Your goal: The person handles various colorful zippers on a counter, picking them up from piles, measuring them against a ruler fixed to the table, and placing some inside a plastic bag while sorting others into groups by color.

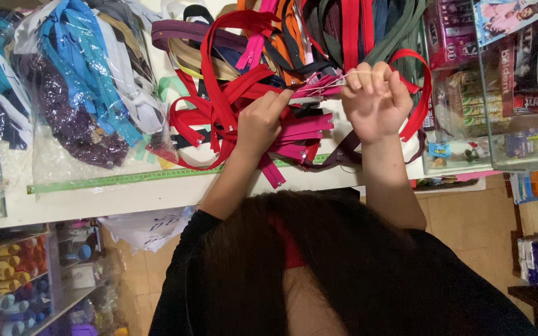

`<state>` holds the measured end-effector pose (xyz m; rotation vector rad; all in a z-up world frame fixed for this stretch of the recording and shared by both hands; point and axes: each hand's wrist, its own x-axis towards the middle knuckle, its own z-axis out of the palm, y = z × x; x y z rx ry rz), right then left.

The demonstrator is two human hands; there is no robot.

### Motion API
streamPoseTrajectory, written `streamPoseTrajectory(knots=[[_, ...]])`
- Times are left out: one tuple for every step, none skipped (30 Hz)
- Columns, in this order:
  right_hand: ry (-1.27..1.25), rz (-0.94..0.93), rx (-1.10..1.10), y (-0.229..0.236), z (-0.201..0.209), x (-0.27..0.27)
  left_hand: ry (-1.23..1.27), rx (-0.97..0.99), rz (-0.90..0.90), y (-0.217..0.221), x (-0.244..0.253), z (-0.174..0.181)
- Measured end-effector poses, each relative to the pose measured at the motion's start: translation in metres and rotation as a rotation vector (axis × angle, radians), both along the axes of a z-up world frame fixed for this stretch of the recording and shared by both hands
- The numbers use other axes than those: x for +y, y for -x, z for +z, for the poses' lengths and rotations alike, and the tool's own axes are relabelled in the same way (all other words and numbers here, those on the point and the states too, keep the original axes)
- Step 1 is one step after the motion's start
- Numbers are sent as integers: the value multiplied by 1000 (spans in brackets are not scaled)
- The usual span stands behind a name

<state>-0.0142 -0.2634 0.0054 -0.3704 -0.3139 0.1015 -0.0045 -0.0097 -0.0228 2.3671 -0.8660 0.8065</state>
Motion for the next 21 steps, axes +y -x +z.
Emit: streamPoseTrajectory(knots=[[173, -86, -51, -1, 1, 0, 5, 22, -9, 0, 2, 0], [346, -173, -101, -2, 1, 1, 10, 45, -18, 0, 4, 0], [347, -172, -99, 0, 7, 2, 11, 46, -18, -1, 6, -1], [663, -358, -212, 1, 13, 3, 53, 98, -32, -1, 7, -2], [976, -542, -326, 2, 18, 4, 96, 150, -45, -2, 9, -2], [977, -540, -323, 4, 31, 3, 97, 154, -45, -2, 10, -4], [1224, -699, -480, 6, 43, 2, 127, 209, -45, -2, 12, -6], [1471, -854, -643, 8, 56, 0, 159, 262, -48, -3, 13, -7], [1473, -854, -641, 9, 57, -3, 159, 263, -49, -2, 13, -6], [1583, -944, -713, 9, 58, -6, 181, 282, -75, -2, 13, -5], [1691, -1032, -786, 9, 59, -10, 202, 300, -100, -2, 14, -3], [1693, -1032, -787, 7, 55, -15, 203, 301, -100, -4, 15, -4], [1727, -1074, -879, 5, 52, -21, 268, 348, -121, -6, 16, -6], [1758, -1116, -971, 3, 48, -26, 332, 396, -143, -7, 18, -7], [1758, -1115, -970, 4, 47, -28, 332, 397, -143, -8, 19, -6], [1760, -1076, -975, 6, 46, -30, 369, 397, -167, -8, 20, -4], [1762, -1036, -979, 8, 45, -32, 405, 396, -191, -9, 22, -3], [1763, -1035, -977, 9, 43, -33, 406, 399, -192, -9, 20, -2], [1828, -931, -942, 10, 42, -33, 486, 429, -198, -9, 19, -2], [1889, -827, -906, 11, 41, -34, 566, 457, -203, -10, 18, -2], [1889, -827, -904, 12, 34, -37, 566, 459, -204, -10, 17, -1]])
